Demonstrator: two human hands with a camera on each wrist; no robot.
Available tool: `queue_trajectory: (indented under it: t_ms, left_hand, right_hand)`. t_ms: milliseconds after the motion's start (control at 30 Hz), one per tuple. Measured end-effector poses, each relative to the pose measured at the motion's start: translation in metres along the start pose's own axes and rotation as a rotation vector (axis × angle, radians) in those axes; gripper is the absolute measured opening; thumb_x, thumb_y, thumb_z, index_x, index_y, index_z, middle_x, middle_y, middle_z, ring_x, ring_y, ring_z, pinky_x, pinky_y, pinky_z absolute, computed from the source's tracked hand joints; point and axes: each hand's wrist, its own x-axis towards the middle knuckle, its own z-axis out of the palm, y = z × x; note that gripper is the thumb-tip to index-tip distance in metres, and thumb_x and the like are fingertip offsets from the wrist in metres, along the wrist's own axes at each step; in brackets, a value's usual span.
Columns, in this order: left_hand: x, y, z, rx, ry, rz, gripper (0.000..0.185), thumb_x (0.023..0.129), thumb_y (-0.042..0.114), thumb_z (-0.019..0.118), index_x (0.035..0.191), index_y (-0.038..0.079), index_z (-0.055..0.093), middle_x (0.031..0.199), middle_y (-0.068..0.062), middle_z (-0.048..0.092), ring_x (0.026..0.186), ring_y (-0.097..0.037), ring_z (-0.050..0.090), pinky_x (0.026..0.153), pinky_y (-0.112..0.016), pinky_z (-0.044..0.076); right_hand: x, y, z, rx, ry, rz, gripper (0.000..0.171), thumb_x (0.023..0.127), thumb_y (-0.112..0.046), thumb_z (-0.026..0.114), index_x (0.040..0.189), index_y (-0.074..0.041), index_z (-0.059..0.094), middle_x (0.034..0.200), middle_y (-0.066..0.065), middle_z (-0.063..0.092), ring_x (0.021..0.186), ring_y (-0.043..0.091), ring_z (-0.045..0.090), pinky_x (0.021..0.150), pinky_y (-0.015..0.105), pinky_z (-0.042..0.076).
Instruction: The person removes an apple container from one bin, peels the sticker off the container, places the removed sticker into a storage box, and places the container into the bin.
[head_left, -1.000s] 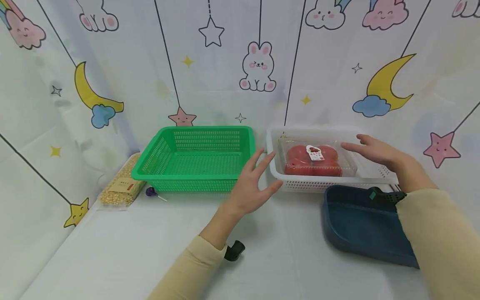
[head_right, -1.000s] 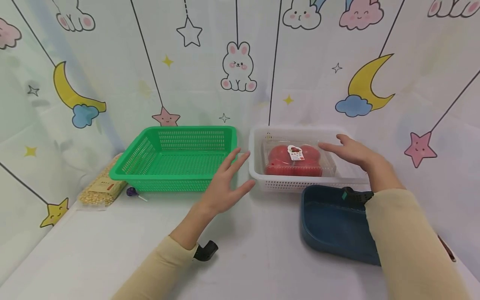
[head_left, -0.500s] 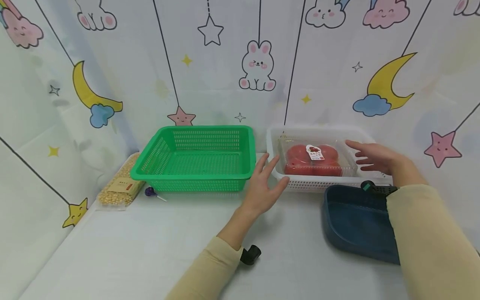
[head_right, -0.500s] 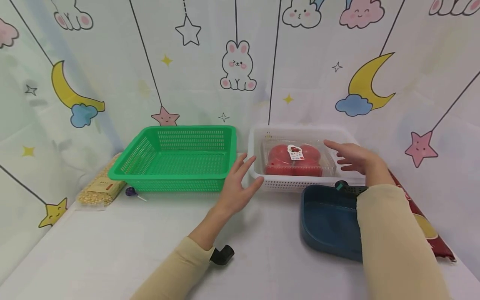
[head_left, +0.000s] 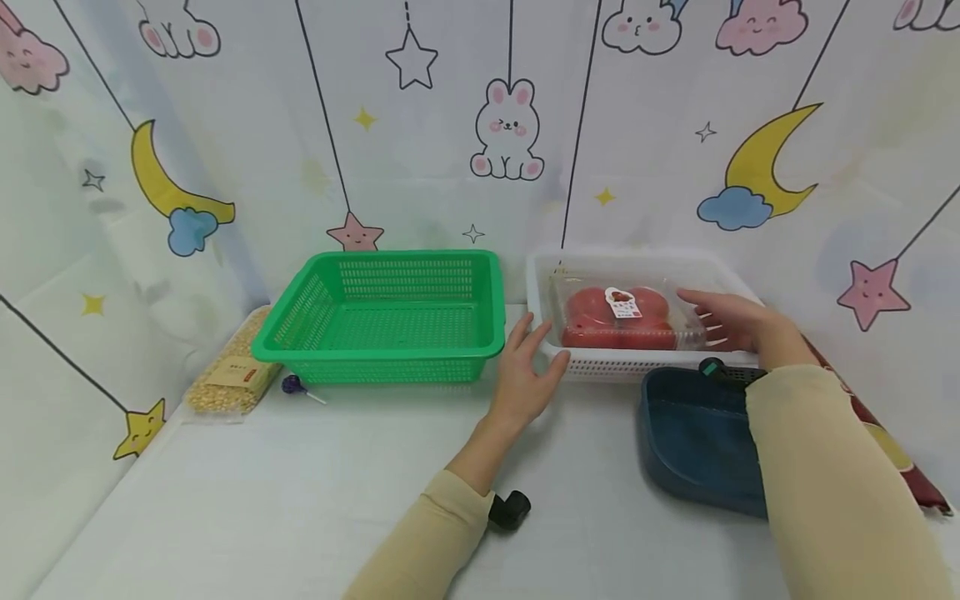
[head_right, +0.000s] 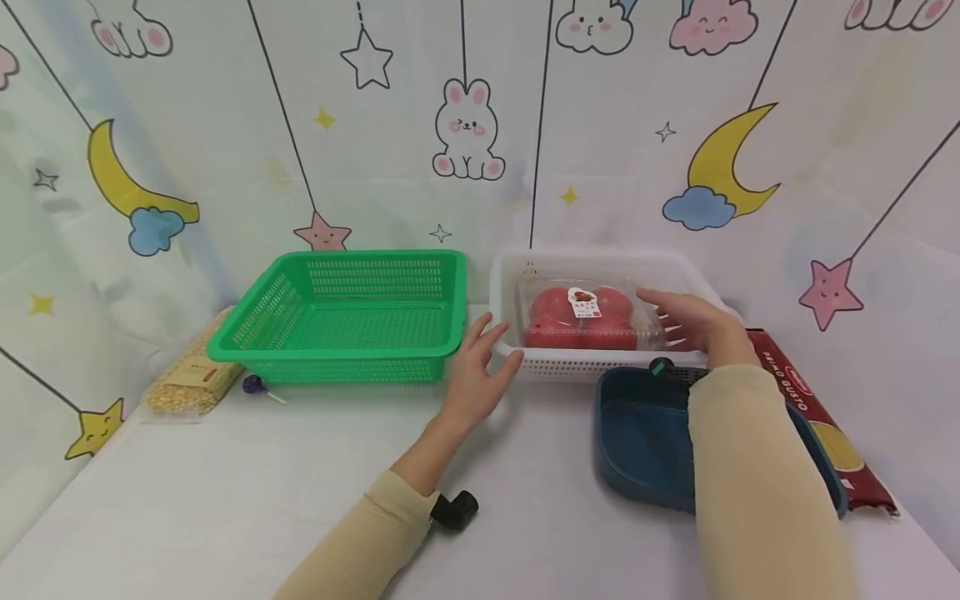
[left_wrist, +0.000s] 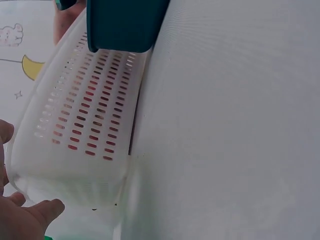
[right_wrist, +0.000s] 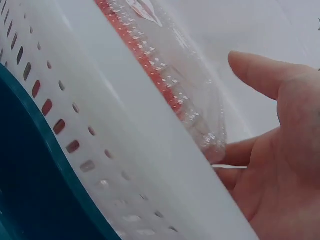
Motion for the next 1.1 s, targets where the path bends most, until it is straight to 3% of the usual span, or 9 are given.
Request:
queue_trajectory:
  t_ms: [367, 567, 667, 800, 1100]
  left_hand:
    - [-0.001, -0.001, 0.004, -0.168, 0.022, -0.054, 0.047, 0.088, 0.022, 0.066, 0.128, 0.001, 0.055, 0.147, -0.008, 0.032, 0.128, -0.031, 0.038, 0.084, -0.033, 0.052]
    - [-0.001, 0.000, 0.004, -0.179, 0.027, -0.076, 0.047, 0.087, 0.020, 0.067, 0.129, 0.002, 0.055, 0.147, -0.008, 0.032, 0.129, -0.028, 0.038, 0.082, -0.031, 0.052]
    - [-0.001, 0.002, 0.004, -0.180, 0.025, -0.077, 0.047, 0.087, 0.020, 0.067, 0.129, 0.002, 0.055, 0.147, -0.009, 0.031, 0.128, -0.030, 0.039, 0.082, -0.032, 0.052]
    - [-0.001, 0.002, 0.003, -0.185, 0.020, -0.077, 0.047, 0.087, 0.020, 0.066, 0.129, 0.002, 0.055, 0.147, -0.009, 0.031, 0.128, -0.030, 0.039, 0.082, -0.031, 0.052]
    - [-0.001, 0.001, 0.003, -0.208, 0.026, -0.066, 0.046, 0.087, 0.020, 0.066, 0.128, 0.001, 0.056, 0.146, -0.010, 0.032, 0.127, -0.029, 0.040, 0.082, -0.030, 0.052]
  right_hand:
    - [0.002, -0.001, 0.006, 0.137, -0.001, 0.032, 0.099, 0.086, -0.059, 0.053, 0.147, 0.002, 0.006, 0.140, 0.022, 0.027, 0.114, 0.033, 0.044, 0.090, 0.041, 0.049]
    - [0.001, -0.002, 0.004, 0.349, -0.001, 0.017, 0.081, 0.086, -0.050, 0.060, 0.142, -0.005, 0.022, 0.122, 0.009, 0.043, 0.098, 0.022, 0.056, 0.090, 0.039, 0.048]
    - [-0.001, -0.003, 0.003, 0.466, -0.021, 0.027, 0.062, 0.086, -0.044, 0.064, 0.131, -0.015, 0.033, 0.112, 0.002, 0.050, 0.095, 0.019, 0.057, 0.091, 0.039, 0.048]
    - [-0.004, -0.006, 0.003, 0.594, -0.069, 0.047, 0.049, 0.088, -0.038, 0.064, 0.123, -0.021, 0.035, 0.105, -0.001, 0.056, 0.095, 0.020, 0.058, 0.092, 0.041, 0.047]
    - [-0.011, -0.013, 0.003, 0.529, -0.028, -0.001, 0.048, 0.088, -0.039, 0.064, 0.123, -0.022, 0.036, 0.102, -0.001, 0.058, 0.094, 0.021, 0.057, 0.090, 0.045, 0.048]
